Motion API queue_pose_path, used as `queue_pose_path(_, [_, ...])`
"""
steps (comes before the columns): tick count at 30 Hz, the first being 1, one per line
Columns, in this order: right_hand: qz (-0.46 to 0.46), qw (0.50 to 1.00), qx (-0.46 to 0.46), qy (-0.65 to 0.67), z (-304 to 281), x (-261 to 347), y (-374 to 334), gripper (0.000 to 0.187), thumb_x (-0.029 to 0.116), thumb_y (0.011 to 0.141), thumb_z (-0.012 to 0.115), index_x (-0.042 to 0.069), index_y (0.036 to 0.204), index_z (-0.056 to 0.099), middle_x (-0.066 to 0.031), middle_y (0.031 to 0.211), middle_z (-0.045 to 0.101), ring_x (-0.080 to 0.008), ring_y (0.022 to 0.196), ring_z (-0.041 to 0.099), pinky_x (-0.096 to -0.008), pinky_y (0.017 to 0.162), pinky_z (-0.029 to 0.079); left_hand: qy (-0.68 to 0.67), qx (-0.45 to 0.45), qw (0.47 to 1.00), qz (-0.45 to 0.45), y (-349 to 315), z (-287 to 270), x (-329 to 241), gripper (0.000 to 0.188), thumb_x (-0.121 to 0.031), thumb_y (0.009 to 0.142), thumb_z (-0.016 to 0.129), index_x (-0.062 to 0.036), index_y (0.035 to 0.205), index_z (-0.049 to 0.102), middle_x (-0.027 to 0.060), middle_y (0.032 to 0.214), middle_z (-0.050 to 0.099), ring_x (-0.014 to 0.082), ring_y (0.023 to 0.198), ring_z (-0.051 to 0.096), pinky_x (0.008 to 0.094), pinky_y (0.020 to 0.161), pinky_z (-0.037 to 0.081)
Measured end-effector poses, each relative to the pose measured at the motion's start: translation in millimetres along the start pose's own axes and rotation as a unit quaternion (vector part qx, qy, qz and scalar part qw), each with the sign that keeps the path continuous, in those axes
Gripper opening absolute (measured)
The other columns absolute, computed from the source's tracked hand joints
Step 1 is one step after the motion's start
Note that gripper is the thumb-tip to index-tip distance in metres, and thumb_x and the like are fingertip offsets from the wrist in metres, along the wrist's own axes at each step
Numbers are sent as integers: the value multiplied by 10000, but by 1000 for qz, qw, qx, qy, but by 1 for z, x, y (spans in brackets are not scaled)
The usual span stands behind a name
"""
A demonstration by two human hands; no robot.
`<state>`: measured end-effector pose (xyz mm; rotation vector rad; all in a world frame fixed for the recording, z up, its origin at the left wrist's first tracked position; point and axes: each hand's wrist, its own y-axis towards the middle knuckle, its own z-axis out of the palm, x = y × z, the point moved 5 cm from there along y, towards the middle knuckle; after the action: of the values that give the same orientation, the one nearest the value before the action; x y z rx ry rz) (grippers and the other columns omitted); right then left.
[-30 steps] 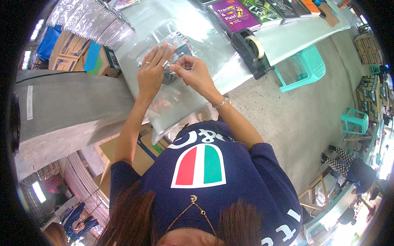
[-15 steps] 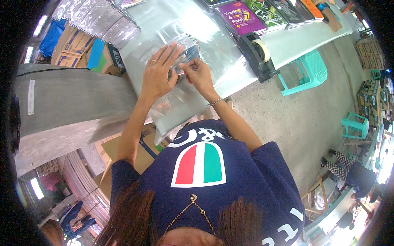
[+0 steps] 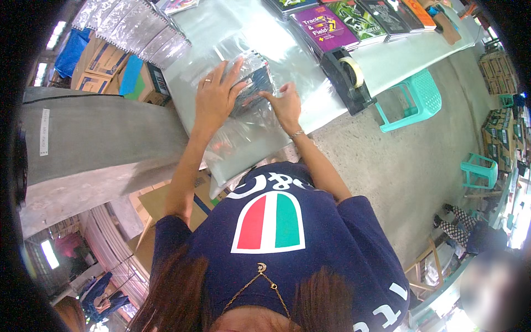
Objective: The person wraps spiral-bound notebooks in clear plastic sleeves at a counter. They place each notebook into a sleeve, smooth the plastic, and seal the edges with tape. The wrapped notebooks are stacked on the counter.
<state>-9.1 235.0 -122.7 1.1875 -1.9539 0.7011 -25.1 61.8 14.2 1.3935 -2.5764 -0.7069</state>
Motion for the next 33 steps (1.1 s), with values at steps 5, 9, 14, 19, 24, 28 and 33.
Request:
queue_pose_path(5, [-290,949,-41,118,-23,67,4,1210,475,531,908,-9,1424,251,-199,1332,442,-363,1226,432,-468,1026,345,-19,13,1000,-16,-4,-4,3,516,-412,951,511,-216,1425,451,145,1325,522,328,1178,530,464,1000,383])
queue_pose_path(9, [-273,961,-11,43,13,28,20,1342,434,499,925,-5,1495,141,-212,1356,437,-386,1263,402,-491,1066,298,-18,34,999,-5,1,-1,-1,508,-398,979,463,-230,1454,407,160,1410,453,362,1273,447,526,1048,326])
queue_pose_path(14, [-196,972,6,127,-25,14,18,843,264,798,762,15,1460,302,-246,1412,414,-386,1315,375,-498,1089,271,-42,-15,996,-78,-5,-17,4,546,-409,992,434,-167,1476,364,167,1473,384,365,1363,351,587,1097,224])
queue_pose_path(19, [-489,867,-95,-27,-90,177,-12,453,314,973,501,71,1355,498,-163,1356,505,-330,1290,436,-509,1068,317,13,-62,984,-169,-25,-4,17,614,-461,992,416,-97,1481,337,179,1484,369,382,1371,343,622,1108,171])
queue_pose_path(24, [-476,860,76,-166,-20,153,18,466,386,986,452,64,1313,535,-158,1334,522,-306,1253,476,-510,1039,353,49,62,980,-181,-19,7,19,744,-557,946,447,-90,1502,285,226,1459,378,373,1388,321,644,1100,162])
queue_pose_path(28, [-424,899,-29,105,-49,135,30,429,360,1006,424,39,1259,553,-157,1128,609,-254,1058,559,-407,941,420,-3,102,979,-174,13,-3,9,929,-628,835,578,-89,1514,243,246,1410,425,374,1341,391,596,1090,249])
queue_pose_path(33, [138,869,142,453,-12,-5,11,269,257,999,417,56,1079,578,-77,862,573,-202,858,562,-363,803,461,-89,166,976,-107,55,15,-8,1081,-511,681,784,-170,1531,209,208,1286,544,371,1181,537,483,1034,368])
